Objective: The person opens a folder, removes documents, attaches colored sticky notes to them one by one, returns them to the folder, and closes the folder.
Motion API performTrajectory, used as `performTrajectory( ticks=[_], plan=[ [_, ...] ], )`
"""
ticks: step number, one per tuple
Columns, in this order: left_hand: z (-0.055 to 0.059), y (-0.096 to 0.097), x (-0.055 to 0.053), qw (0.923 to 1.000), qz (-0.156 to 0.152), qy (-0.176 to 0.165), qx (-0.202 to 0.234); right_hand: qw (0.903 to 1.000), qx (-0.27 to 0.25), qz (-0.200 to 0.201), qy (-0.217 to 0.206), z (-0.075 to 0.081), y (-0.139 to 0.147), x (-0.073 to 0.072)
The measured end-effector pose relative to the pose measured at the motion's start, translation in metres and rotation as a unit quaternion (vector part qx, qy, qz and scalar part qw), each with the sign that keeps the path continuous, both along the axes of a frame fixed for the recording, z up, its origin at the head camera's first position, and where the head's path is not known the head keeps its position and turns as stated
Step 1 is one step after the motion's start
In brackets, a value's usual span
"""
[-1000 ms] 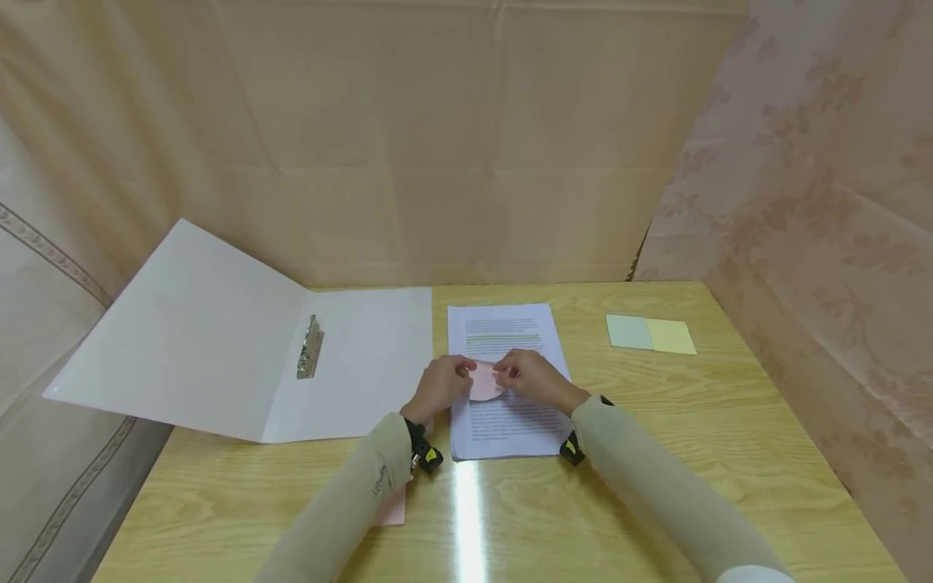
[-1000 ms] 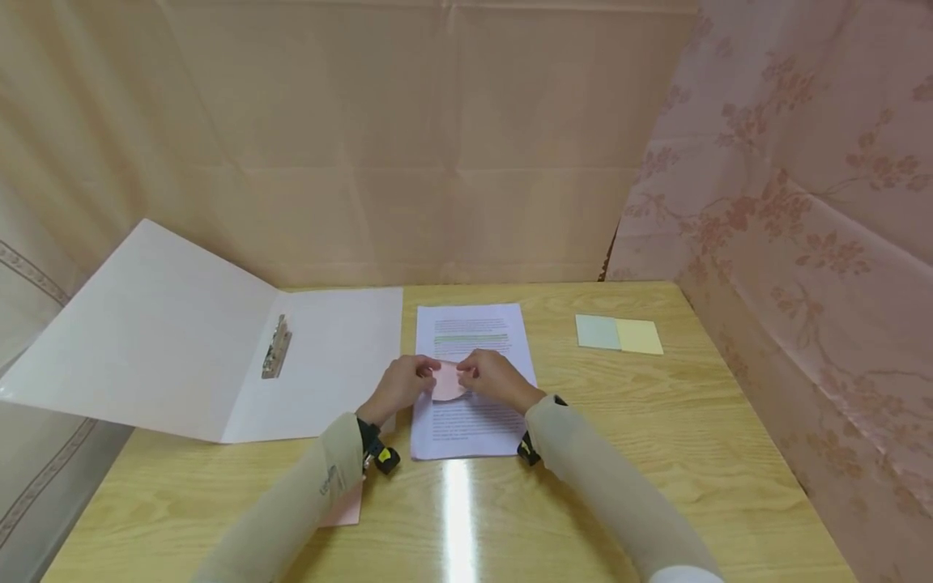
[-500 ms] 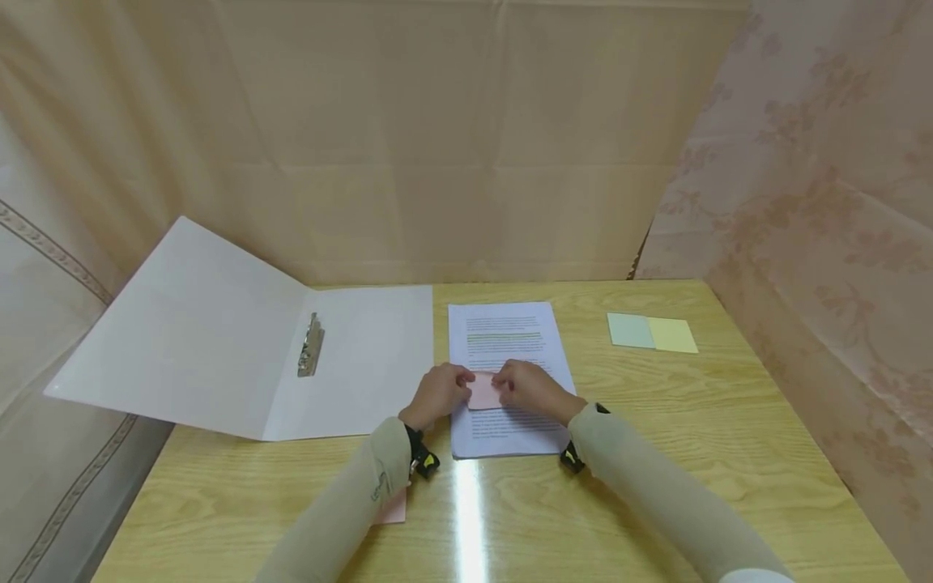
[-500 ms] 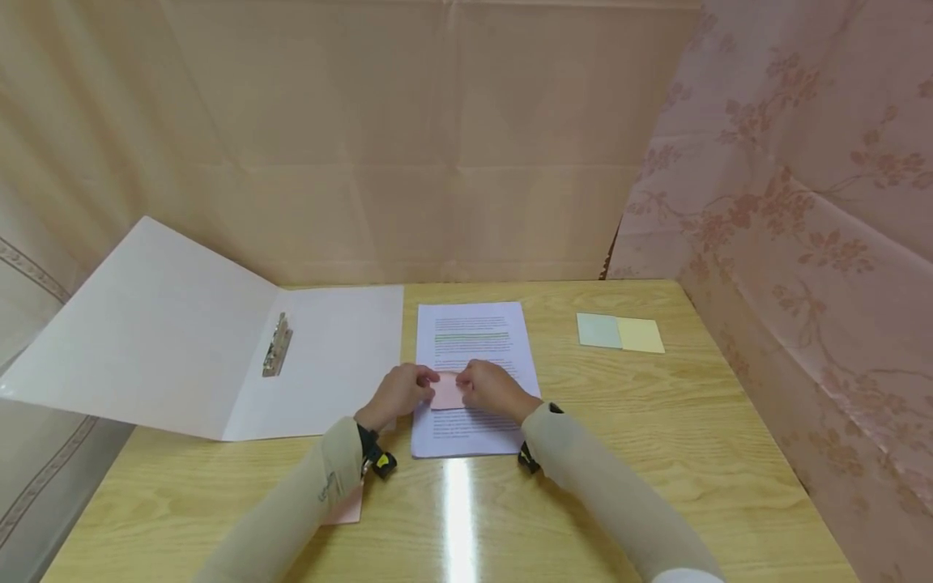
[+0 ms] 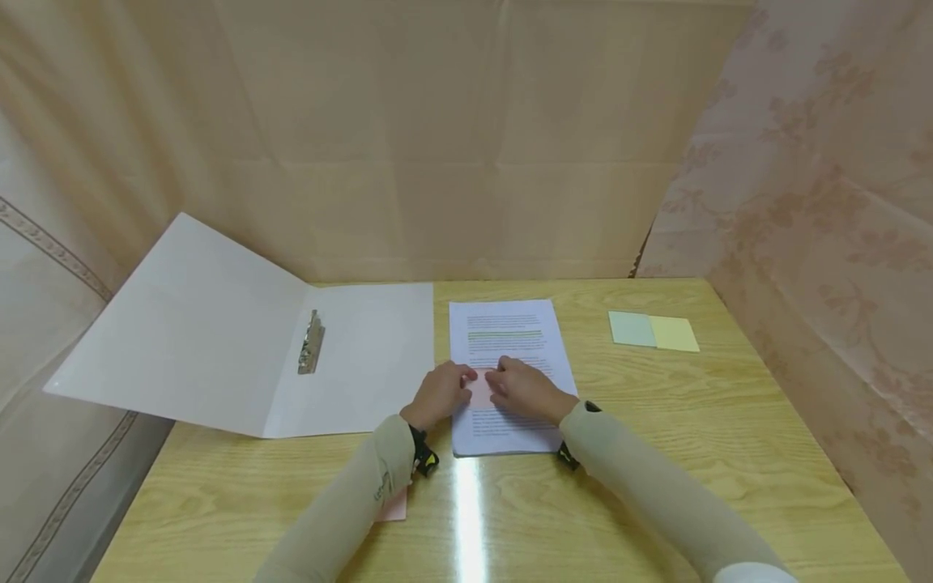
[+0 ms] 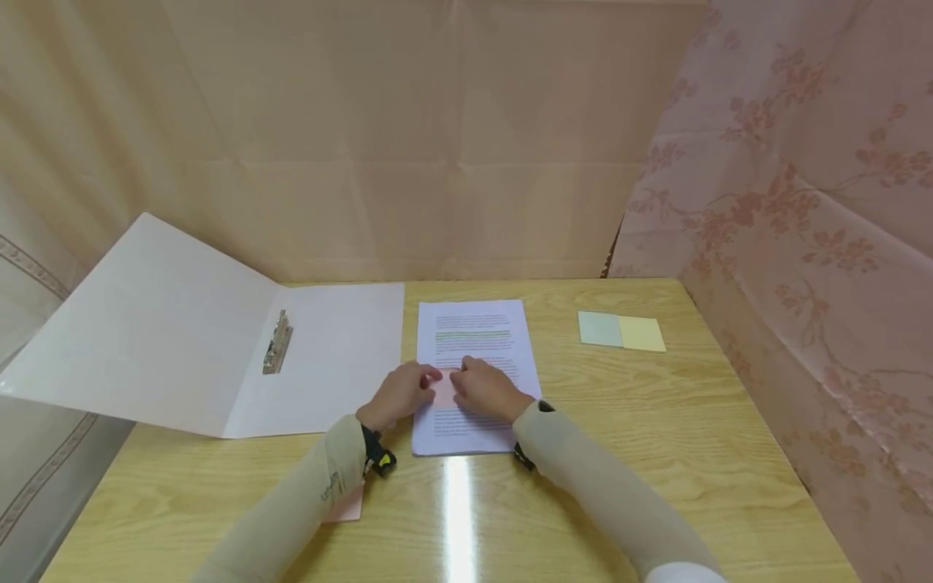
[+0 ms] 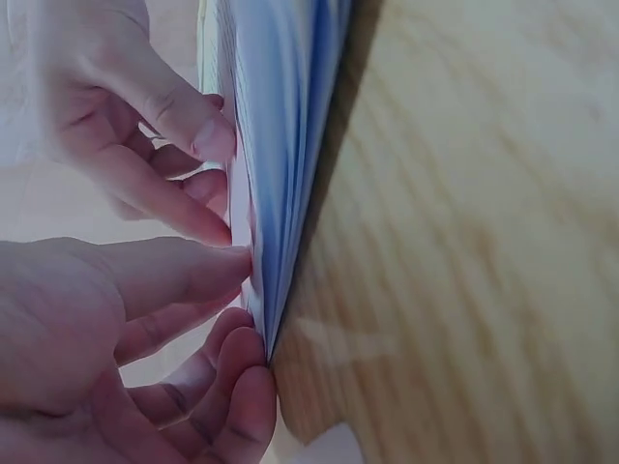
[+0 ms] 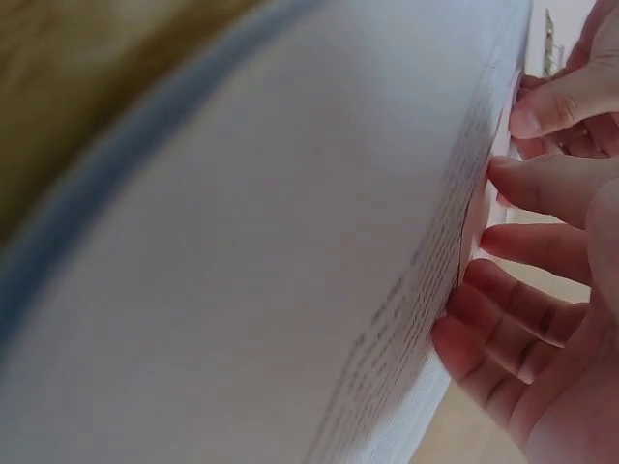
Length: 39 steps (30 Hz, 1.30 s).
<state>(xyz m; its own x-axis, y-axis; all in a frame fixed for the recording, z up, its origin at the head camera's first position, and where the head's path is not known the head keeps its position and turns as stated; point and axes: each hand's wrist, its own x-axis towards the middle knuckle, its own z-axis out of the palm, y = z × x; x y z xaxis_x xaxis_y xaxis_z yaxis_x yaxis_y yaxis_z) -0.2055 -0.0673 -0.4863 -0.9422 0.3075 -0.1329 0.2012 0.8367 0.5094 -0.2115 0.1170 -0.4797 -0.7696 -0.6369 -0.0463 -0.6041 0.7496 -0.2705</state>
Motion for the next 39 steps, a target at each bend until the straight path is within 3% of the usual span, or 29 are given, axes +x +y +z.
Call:
performTrajectory(
  ticks=[8,19,23,30,36,39],
  plan=[
    [0.0013,-0.0043,-0.0001,0.9985,-0.049,0.015,-0.02,0.9991,0.039,0.01,-0.011,0.0005,-0.0072,0.0033],
    [0.0005,0.0026,-0.0053,0.9863,-0.112,0.033,-0.116,0.9934,0.075,-0.063,-0.06,0.0035,-0.0036,0.0041],
    [0.0026,0.0038,-0.0038,0.9862,-0.106,0.016,-0.126,0.991,0.09,-0.079,-0.06,0.0019,-0.0009,0.0042],
    [0.0083,0.0031,-0.0006,0.9928,-0.075,-0.026,-0.09,0.9863,0.093,-0.113,-0.077,0.0011,-0.0006,0.0049],
    [0.0057,0.0016,0.0016,0.9951,-0.078,-0.025,-0.055,0.9878,0.08,-0.086,-0.102,-0.0003,0.0006,0.0045],
    [0.0053,0.0025,0.0015,0.9928,-0.093,-0.011,-0.075,0.9873,0.083,-0.072,-0.115,0.0009,0.0006,0.0027]
  ],
)
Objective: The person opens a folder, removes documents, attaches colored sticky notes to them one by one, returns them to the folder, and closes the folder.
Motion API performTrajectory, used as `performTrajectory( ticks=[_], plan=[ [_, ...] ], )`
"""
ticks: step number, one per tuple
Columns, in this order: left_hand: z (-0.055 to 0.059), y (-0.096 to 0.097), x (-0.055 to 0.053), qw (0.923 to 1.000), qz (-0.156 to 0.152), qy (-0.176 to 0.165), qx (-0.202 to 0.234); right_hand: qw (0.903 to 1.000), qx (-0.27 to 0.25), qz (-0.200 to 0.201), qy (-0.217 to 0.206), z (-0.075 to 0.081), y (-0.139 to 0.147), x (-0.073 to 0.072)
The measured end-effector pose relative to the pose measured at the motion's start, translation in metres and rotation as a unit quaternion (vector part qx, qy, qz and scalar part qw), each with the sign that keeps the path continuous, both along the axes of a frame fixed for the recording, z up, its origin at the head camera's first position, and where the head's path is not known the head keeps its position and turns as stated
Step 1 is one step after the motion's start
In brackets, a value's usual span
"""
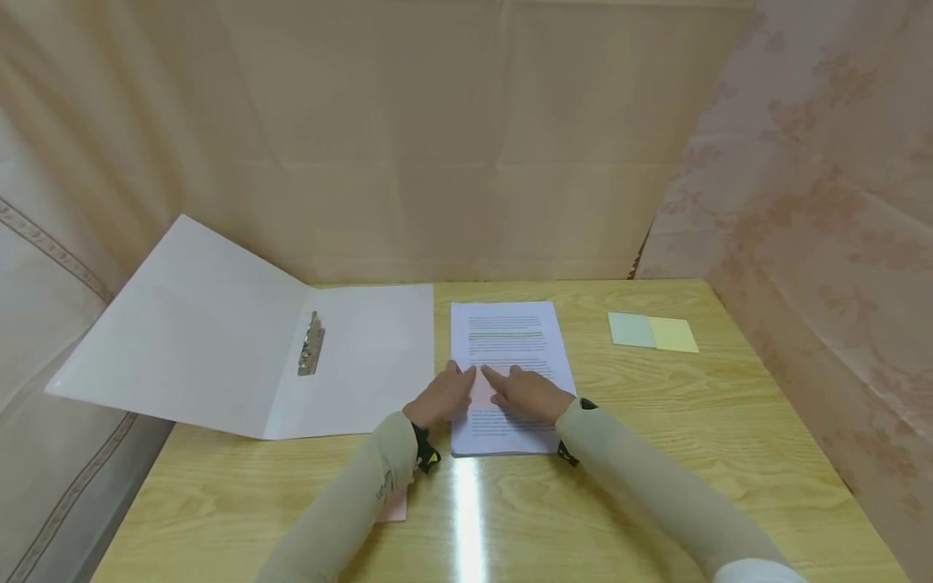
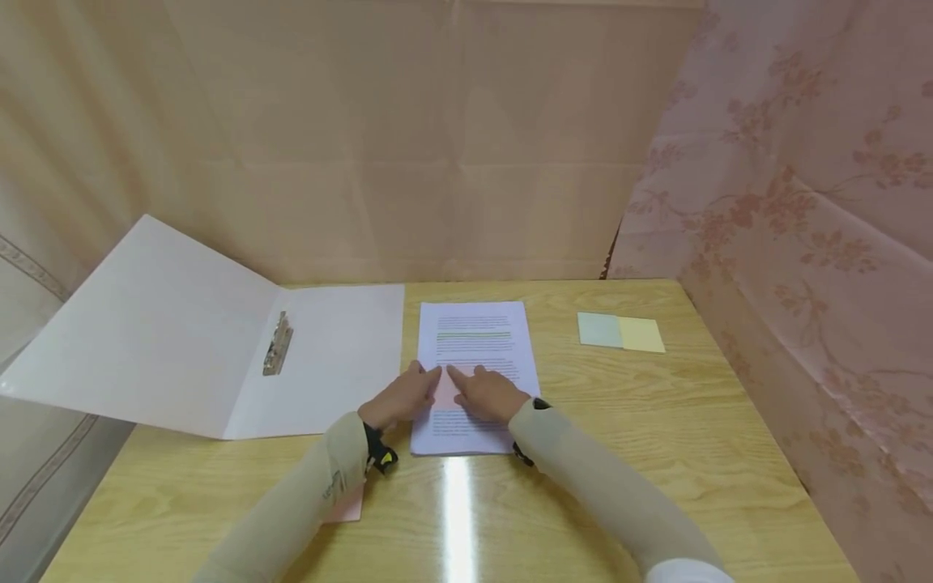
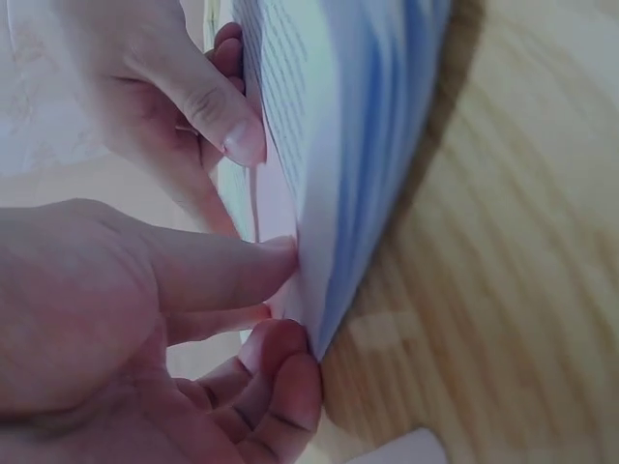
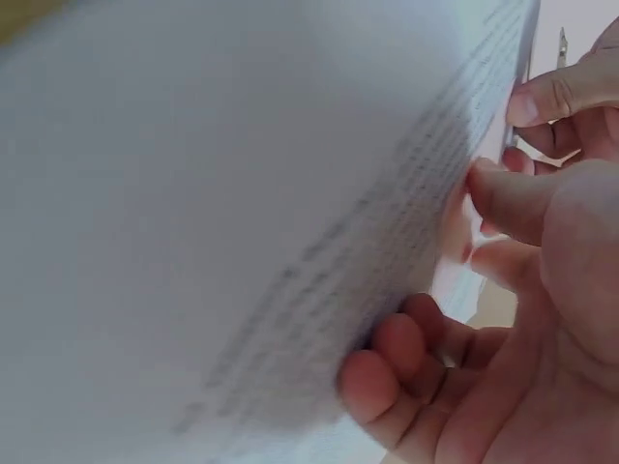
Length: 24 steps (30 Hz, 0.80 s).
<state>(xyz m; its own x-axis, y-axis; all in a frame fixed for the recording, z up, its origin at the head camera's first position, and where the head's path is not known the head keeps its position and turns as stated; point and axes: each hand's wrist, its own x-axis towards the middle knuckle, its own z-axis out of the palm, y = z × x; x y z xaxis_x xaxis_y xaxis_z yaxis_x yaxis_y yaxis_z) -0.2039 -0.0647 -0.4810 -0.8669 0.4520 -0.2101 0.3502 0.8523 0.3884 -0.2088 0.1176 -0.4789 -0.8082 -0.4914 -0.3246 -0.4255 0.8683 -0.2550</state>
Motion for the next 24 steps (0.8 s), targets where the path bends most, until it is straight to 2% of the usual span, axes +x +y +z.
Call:
performTrajectory(
  ticks=[4,10,14,16,17,20,22,24],
  plan=[
    [0.0002,0.002,0.0017,0.9999,0.004,-0.009,-0.011,0.9998,0.01,-0.005,-0.018,0.0006,-0.0013,-0.0006],
    [0.0031,0.0014,0.0029,0.9995,0.02,-0.025,-0.004,0.9992,0.02,-0.034,-0.003,0.0001,0.0002,-0.0007],
    [0.0034,-0.0033,0.0038,0.9963,0.05,-0.066,0.021,0.9987,0.024,-0.045,0.008,-0.0005,0.0021,0.0005],
    [0.0036,-0.0048,0.0043,0.9958,0.051,-0.07,0.027,0.9988,0.029,-0.035,0.019,0.0002,0.0027,0.0017],
    [0.0041,-0.0055,0.0047,0.9967,0.043,-0.062,0.029,0.9989,0.03,-0.027,0.024,0.0014,0.0026,0.0026],
    [0.0057,-0.0063,0.0063,0.9999,-0.005,-0.005,0.015,0.9988,0.03,0.003,0.039,0.0041,0.0012,0.005],
    [0.0058,-0.0064,0.008,0.9987,-0.034,0.039,-0.001,0.9984,0.026,0.02,0.045,0.0055,0.0003,0.0069],
    [0.005,-0.006,0.0096,0.9972,-0.045,0.059,-0.01,0.9977,0.026,0.029,0.055,0.0044,0.0004,0.0086]
  ],
)
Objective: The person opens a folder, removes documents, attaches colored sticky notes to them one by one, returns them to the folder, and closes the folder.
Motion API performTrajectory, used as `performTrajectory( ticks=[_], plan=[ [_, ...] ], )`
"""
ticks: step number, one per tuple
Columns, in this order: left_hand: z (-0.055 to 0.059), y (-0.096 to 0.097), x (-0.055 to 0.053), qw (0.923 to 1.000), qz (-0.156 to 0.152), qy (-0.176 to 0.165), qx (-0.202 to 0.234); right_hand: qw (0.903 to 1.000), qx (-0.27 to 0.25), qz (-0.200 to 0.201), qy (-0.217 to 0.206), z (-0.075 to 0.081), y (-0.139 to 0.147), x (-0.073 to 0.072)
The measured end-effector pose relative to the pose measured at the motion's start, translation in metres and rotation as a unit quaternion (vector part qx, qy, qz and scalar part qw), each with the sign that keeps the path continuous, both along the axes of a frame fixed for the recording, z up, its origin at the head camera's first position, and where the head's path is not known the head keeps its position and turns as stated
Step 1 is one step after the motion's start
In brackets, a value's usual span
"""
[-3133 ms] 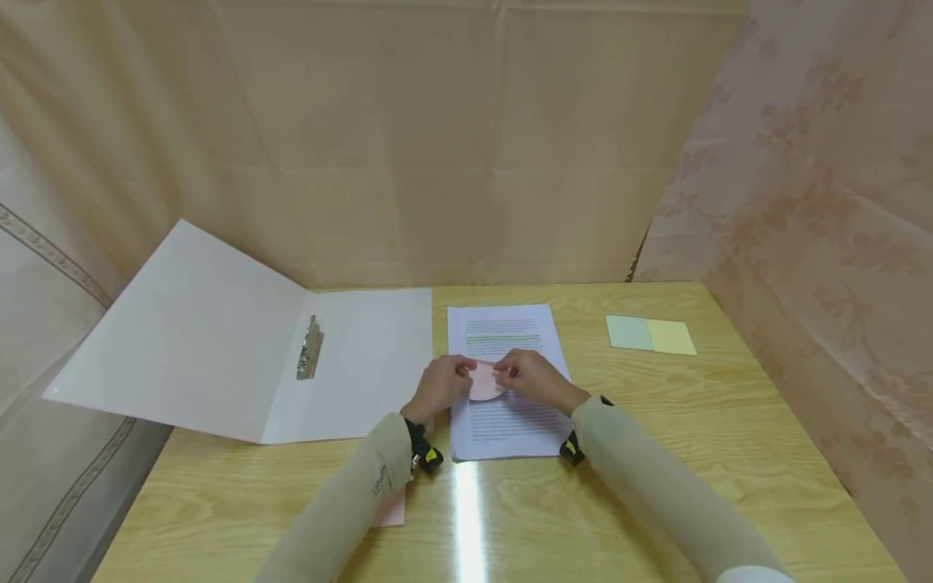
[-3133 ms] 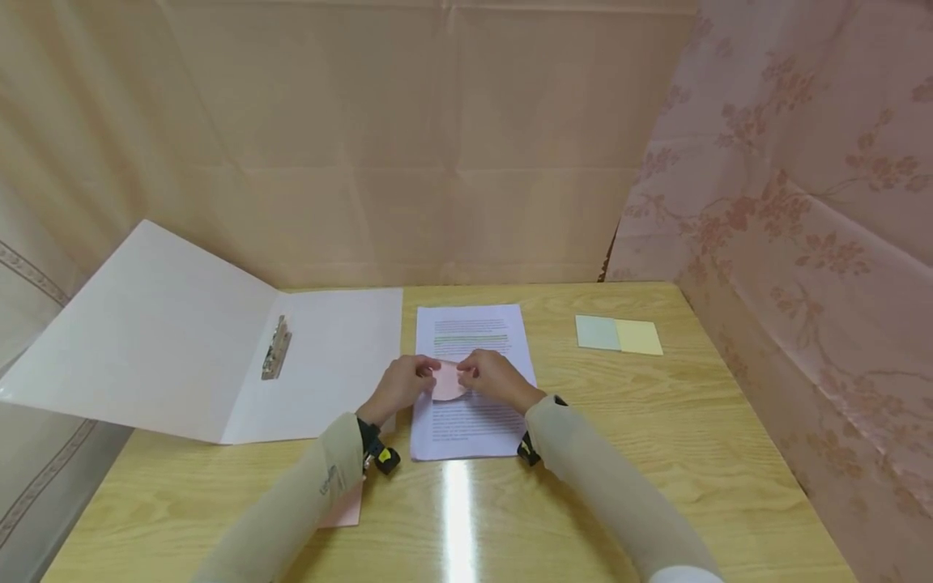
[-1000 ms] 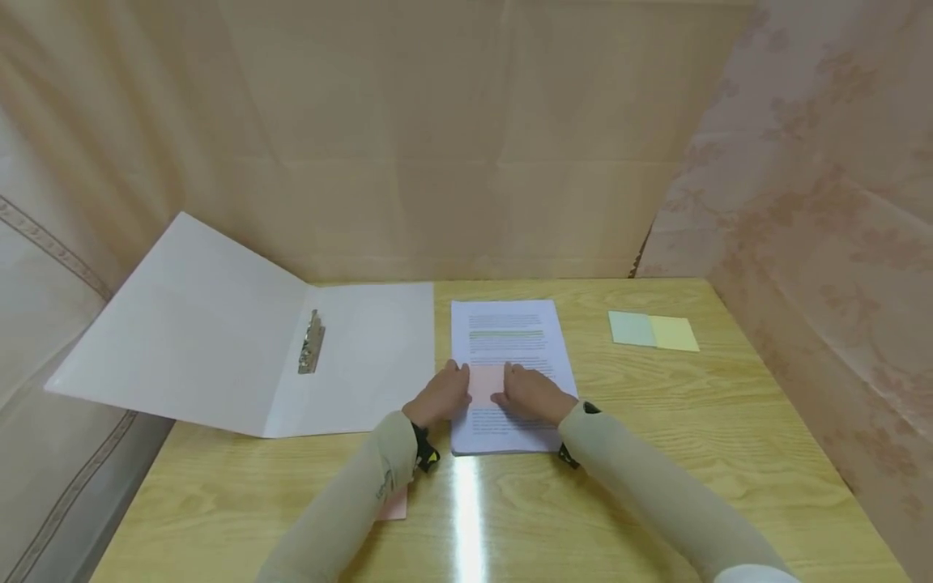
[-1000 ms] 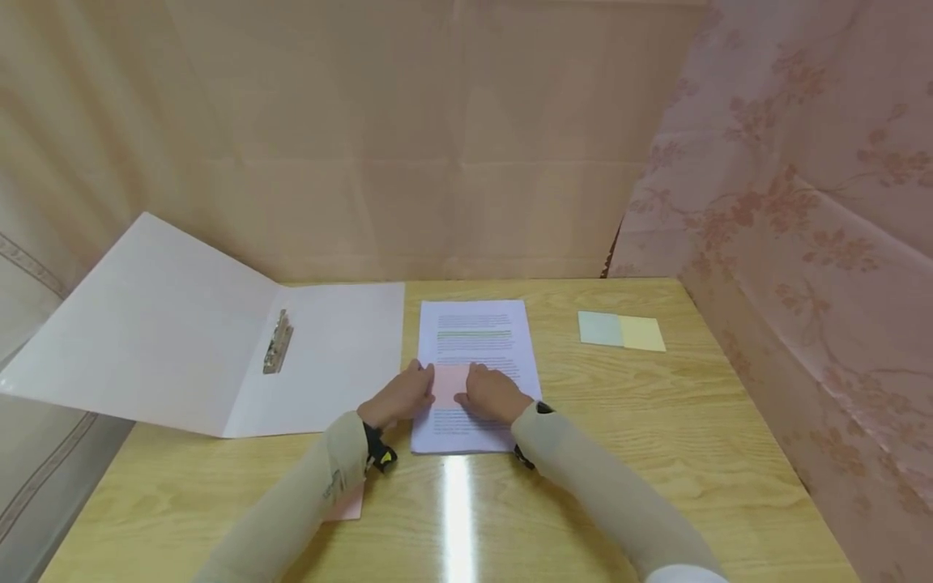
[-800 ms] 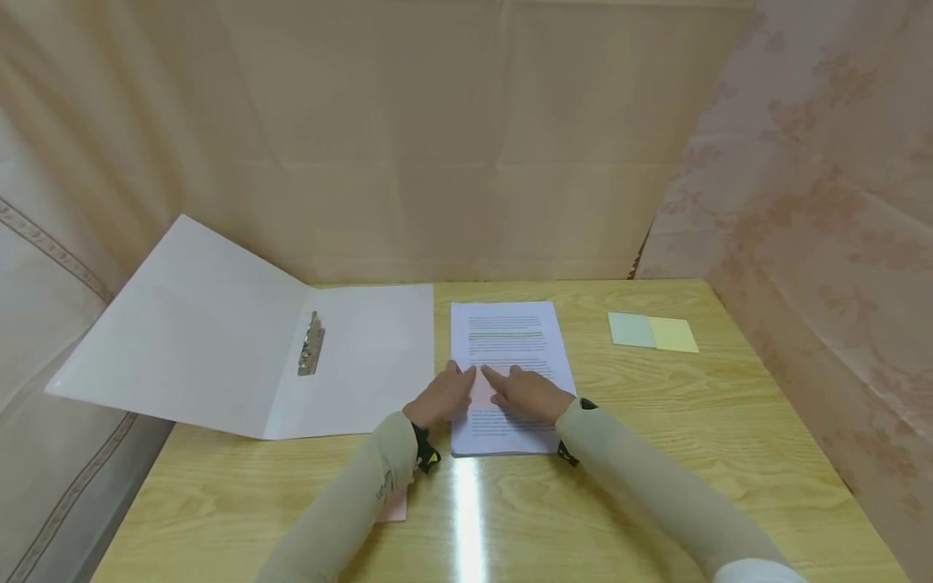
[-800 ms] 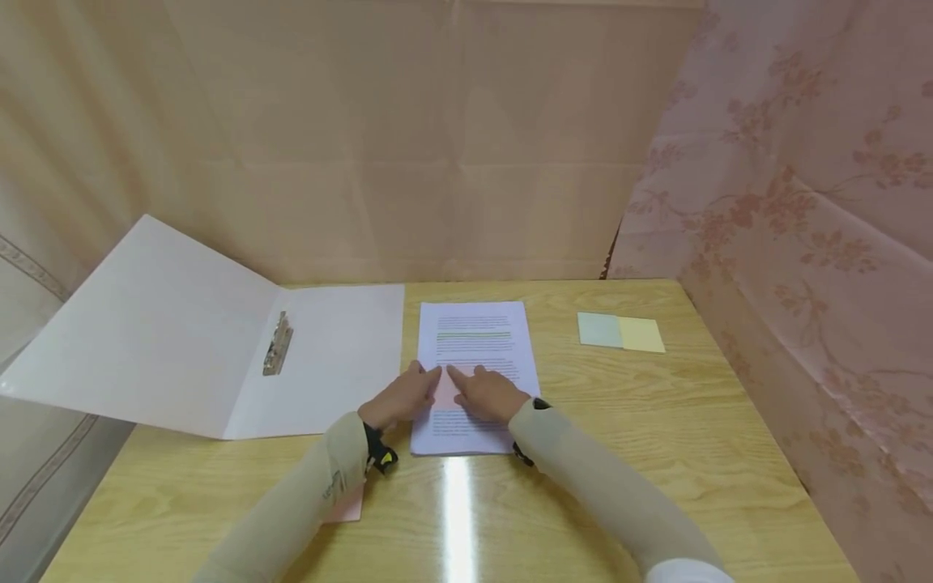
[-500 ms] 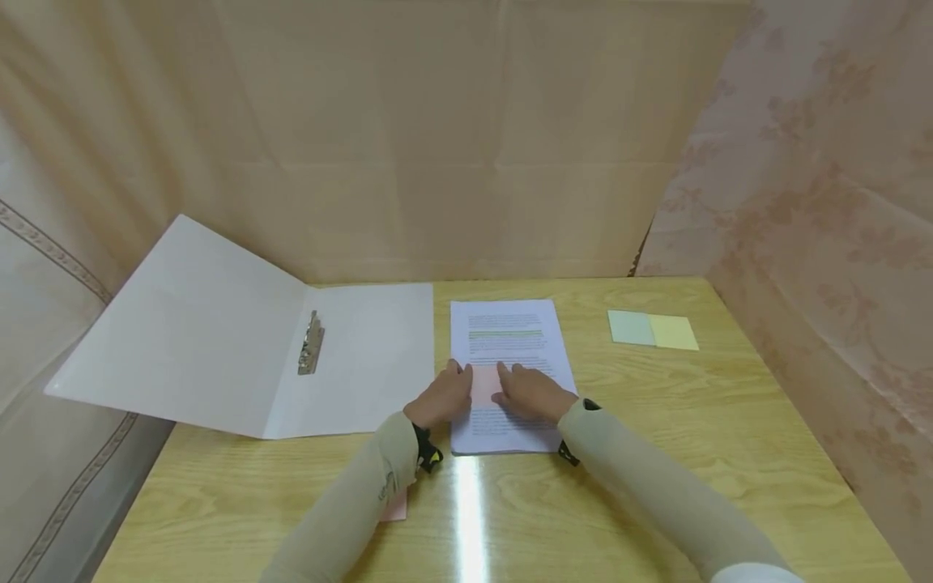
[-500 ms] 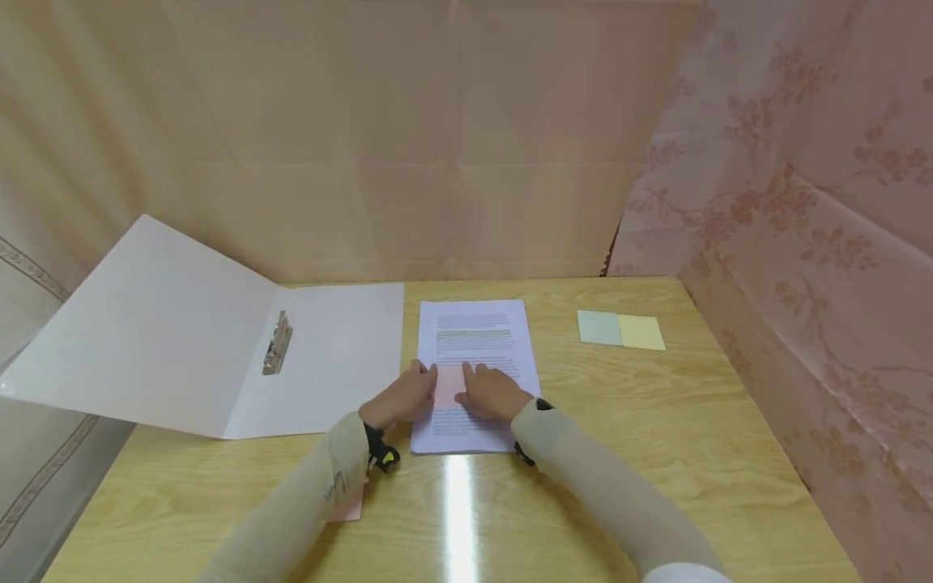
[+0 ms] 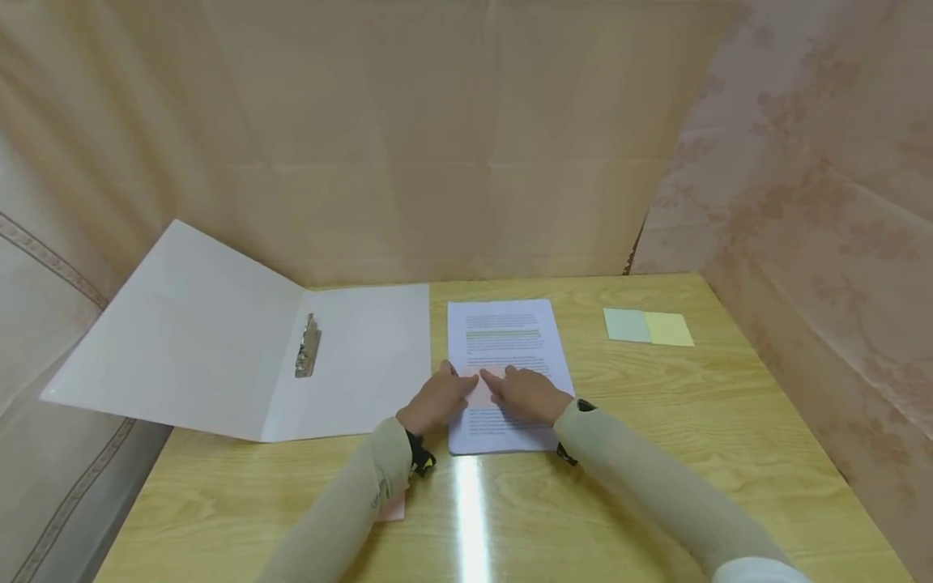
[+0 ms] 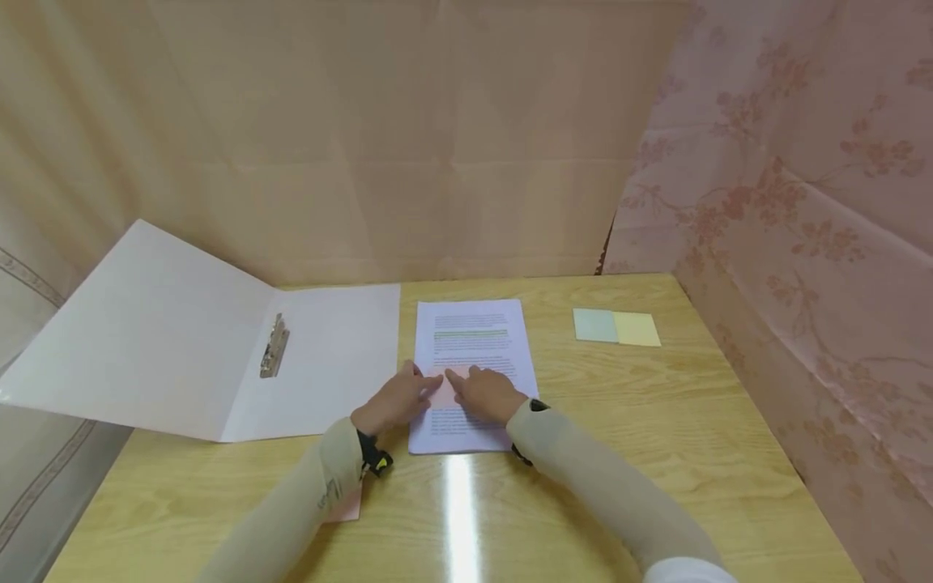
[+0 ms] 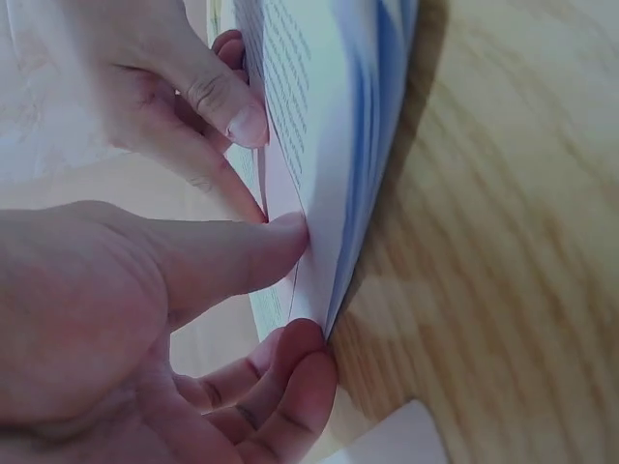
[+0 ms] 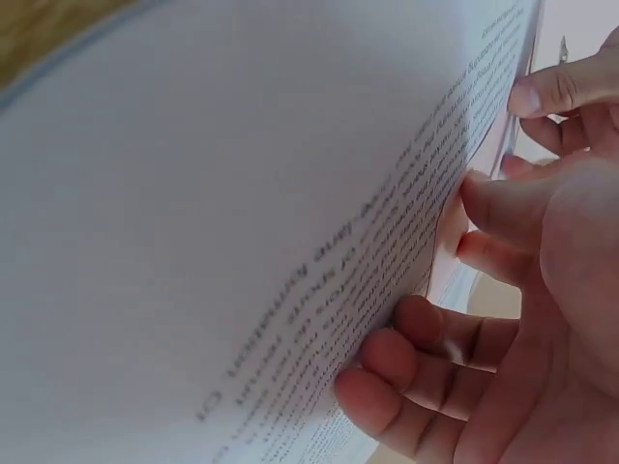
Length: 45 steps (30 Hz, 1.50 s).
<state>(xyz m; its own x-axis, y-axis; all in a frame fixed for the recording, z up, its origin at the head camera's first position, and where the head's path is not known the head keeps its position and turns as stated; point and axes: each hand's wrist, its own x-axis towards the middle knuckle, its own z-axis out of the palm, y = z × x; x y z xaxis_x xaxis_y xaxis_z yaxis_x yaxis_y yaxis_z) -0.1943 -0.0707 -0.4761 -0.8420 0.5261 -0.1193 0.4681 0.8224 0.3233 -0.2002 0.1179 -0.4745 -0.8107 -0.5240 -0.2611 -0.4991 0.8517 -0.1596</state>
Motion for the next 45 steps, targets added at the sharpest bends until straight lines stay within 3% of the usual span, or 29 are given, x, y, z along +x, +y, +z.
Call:
performTrajectory(
  ticks=[5,9,12,15,19,29,36,45],
  plan=[
    [0.0,0.004,-0.001,0.9995,-0.001,0.015,-0.027,0.9995,0.005,-0.025,0.018,-0.002,0.003,0.002],
    [0.004,0.003,-0.005,0.9995,0.011,-0.011,-0.027,0.9986,0.024,-0.046,0.012,-0.001,0.003,-0.001],
    [0.005,-0.004,-0.006,0.9984,0.023,-0.051,0.005,0.9984,0.015,-0.055,0.002,-0.001,0.003,-0.005],
    [0.006,-0.013,-0.004,0.9933,0.027,-0.09,0.068,0.998,0.0,-0.063,0.0,-0.001,0.005,-0.006],
    [0.01,-0.024,0.002,0.9869,0.03,-0.113,0.112,0.9975,-0.027,-0.065,0.007,-0.002,0.008,-0.004],
    [0.034,-0.039,0.014,0.9846,0.078,-0.116,0.105,0.9942,-0.081,-0.052,0.049,0.003,0.005,0.007],
    [0.034,-0.051,0.028,0.9857,0.088,-0.109,0.093,0.9924,-0.101,-0.036,0.06,0.008,0.001,0.018],
    [0.028,-0.07,0.054,0.985,0.105,-0.11,0.083,0.9917,-0.114,-0.04,0.044,0.006,-0.001,0.026]
  ],
)
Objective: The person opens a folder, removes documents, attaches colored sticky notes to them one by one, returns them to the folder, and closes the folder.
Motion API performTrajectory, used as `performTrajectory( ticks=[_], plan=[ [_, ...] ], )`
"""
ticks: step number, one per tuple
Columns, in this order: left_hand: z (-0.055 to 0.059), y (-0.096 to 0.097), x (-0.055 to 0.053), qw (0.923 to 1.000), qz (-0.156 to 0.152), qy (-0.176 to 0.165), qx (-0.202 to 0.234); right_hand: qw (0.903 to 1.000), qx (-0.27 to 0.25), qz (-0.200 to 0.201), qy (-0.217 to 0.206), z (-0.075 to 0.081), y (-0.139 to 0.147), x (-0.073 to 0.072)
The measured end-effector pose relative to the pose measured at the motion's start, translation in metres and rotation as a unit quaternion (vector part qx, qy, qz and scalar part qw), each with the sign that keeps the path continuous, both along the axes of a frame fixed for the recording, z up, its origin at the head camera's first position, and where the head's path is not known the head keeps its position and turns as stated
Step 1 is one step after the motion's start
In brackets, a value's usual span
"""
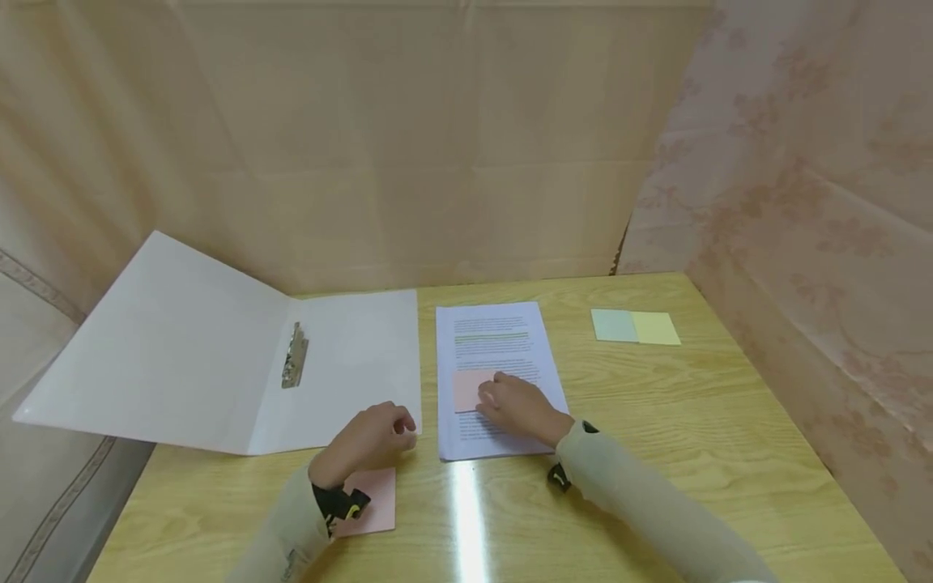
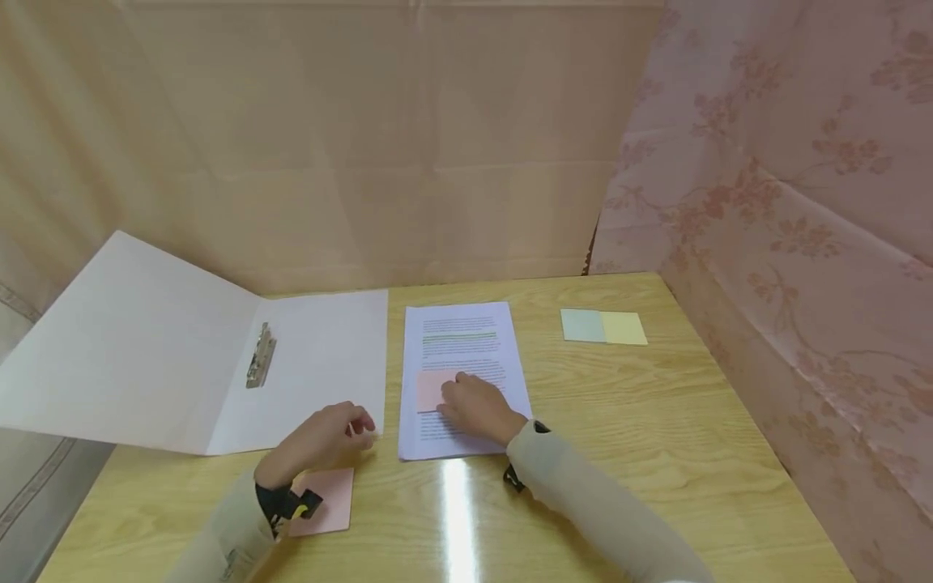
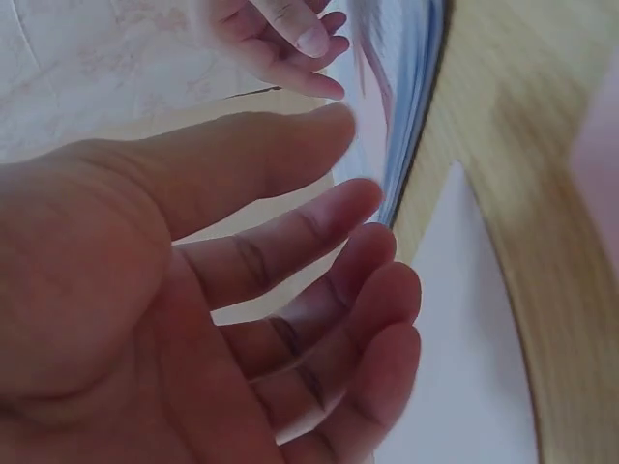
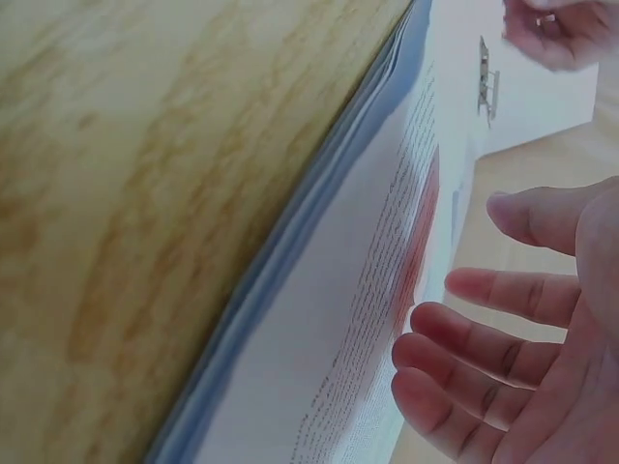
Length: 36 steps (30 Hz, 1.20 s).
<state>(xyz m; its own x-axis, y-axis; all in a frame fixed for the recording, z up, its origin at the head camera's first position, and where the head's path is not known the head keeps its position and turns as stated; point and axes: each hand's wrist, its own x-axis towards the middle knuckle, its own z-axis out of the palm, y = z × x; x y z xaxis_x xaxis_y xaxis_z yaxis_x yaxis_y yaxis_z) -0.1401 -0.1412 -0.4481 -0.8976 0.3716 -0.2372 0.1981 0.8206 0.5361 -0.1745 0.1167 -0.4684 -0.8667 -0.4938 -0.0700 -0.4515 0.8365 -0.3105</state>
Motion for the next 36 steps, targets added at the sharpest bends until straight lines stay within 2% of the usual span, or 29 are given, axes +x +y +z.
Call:
performTrajectory(
  ticks=[5,10,14,17,21,24,28,30,34,36],
  plan=[
    [-0.001,-0.013,0.016,0.9999,-0.013,-0.006,-0.006,1.0,0.002,0.005,0.002,-0.003,0.001,0.001],
    [-0.005,-0.023,0.027,0.9983,-0.028,-0.05,-0.01,0.9998,0.01,0.009,0.013,-0.005,0.002,0.0],
    [-0.011,-0.024,0.031,0.9966,-0.02,-0.074,-0.031,0.9998,0.009,0.005,0.014,-0.006,0.003,-0.001],
    [-0.013,-0.026,0.032,0.9963,-0.005,-0.077,-0.038,0.9998,0.011,-0.009,0.017,-0.007,0.005,-0.002],
    [-0.012,-0.034,0.034,0.9965,0.001,-0.071,-0.043,0.9994,0.007,-0.033,0.011,-0.009,0.007,-0.003],
    [-0.01,-0.039,0.036,0.996,0.001,-0.07,-0.056,0.9993,0.0,-0.037,0.007,-0.01,0.009,-0.003],
    [-0.003,-0.044,0.036,0.9949,-0.005,-0.07,-0.072,0.9996,-0.009,-0.026,0.008,-0.013,0.01,-0.002],
    [0.002,-0.045,0.034,0.9958,-0.009,-0.057,-0.071,0.9997,-0.006,-0.022,0.009,-0.013,0.009,-0.001],
    [0.01,-0.034,0.023,0.9986,-0.004,-0.02,-0.05,0.9997,-0.005,-0.024,0.007,-0.012,0.01,-0.001],
    [0.011,-0.023,0.015,0.9993,0.004,-0.004,-0.037,0.9996,-0.007,-0.026,0.004,-0.011,0.011,-0.002]
  ],
)
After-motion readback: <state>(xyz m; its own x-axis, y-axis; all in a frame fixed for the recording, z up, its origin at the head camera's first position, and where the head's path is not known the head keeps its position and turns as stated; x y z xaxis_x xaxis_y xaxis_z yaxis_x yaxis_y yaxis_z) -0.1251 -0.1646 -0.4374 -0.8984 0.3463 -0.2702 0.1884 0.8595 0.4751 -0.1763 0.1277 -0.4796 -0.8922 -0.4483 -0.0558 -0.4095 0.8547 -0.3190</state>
